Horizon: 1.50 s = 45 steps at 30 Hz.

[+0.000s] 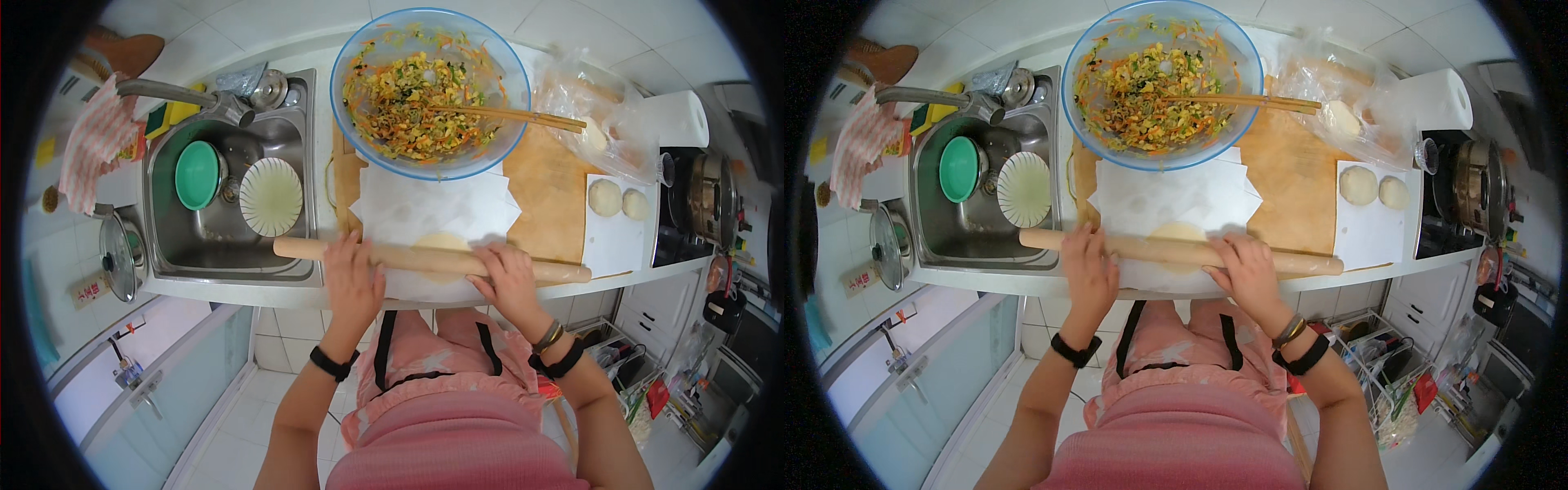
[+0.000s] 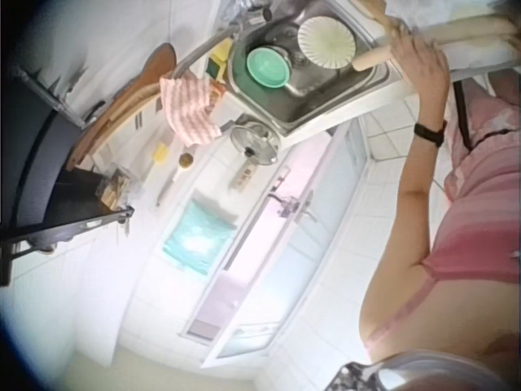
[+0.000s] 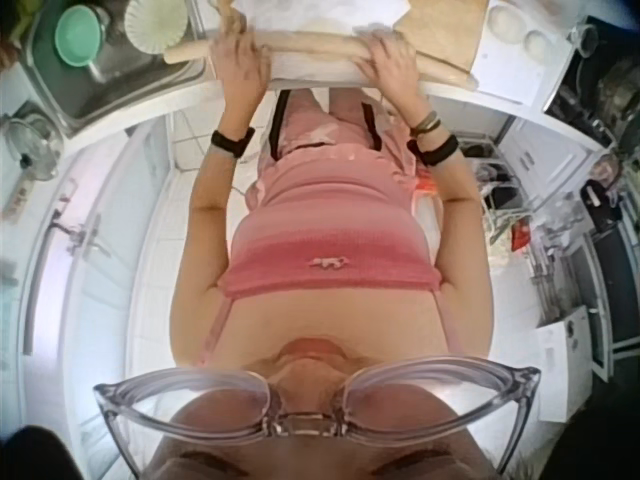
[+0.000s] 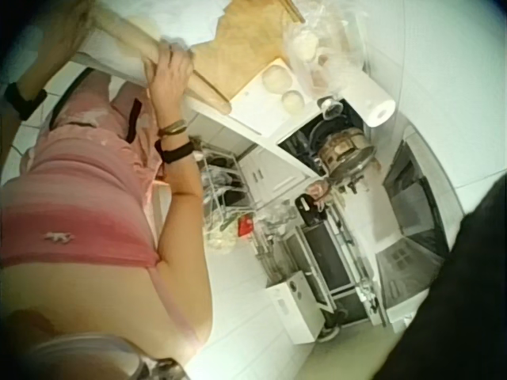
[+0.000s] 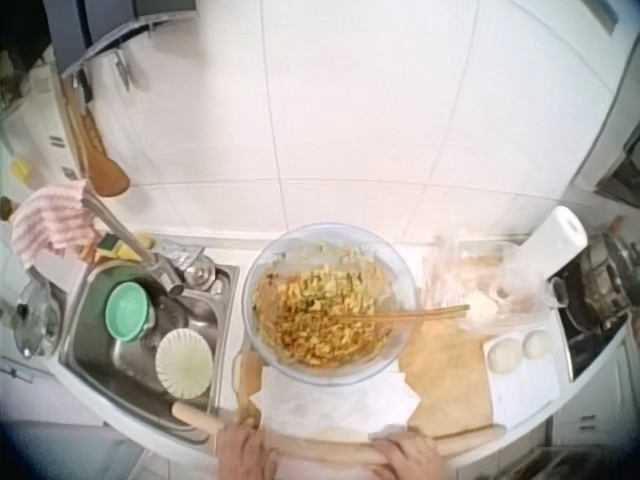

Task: Checking a steamer for dumplings and flattening dough using a rolling pin.

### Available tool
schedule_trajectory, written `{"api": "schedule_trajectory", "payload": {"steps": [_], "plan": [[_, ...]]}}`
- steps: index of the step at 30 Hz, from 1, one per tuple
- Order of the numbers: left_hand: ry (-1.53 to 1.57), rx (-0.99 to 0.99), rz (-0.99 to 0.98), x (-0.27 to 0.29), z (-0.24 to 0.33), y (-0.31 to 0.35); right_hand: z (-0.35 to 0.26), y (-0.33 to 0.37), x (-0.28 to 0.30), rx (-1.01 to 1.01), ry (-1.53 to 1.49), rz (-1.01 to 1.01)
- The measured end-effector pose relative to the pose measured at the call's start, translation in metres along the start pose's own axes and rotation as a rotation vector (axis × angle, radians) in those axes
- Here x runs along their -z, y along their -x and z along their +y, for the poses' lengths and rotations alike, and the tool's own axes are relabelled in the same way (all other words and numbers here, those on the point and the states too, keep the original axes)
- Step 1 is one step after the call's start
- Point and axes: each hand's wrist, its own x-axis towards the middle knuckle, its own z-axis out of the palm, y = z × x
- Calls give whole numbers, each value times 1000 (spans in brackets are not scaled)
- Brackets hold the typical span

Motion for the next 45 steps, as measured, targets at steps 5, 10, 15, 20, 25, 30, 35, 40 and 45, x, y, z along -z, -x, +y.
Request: {"api": "schedule_trajectory", "payload": {"steps": [5,10,15,20,25,30,35,40,45], "plan": [[-67,-103,-13,-21,-5,-42,2,1,-8,-209,116,129],[-69,-32,-59,-35,-3,-88,26,-44,-3,-251,252,219],[-11,29,-147,-36,-5,-95,34,-66,5,-268,251,317],[-132,-119,-58,-29,-7,-55,13,-21,-13,-347,264,310],[-120,-92,-169,-21,-10,-5,-2,23,-24,-357,271,197],[-149,-45,-216,-15,-7,25,-6,35,-22,-288,237,138],[-191,-21,-139,-26,-4,-58,17,-45,-6,-296,204,304],[-167,-60,-82,-29,-8,-64,24,-54,-7,-266,241,334],[-37,-52,-134,-18,-8,14,-14,37,-21,-267,187,151]]}}
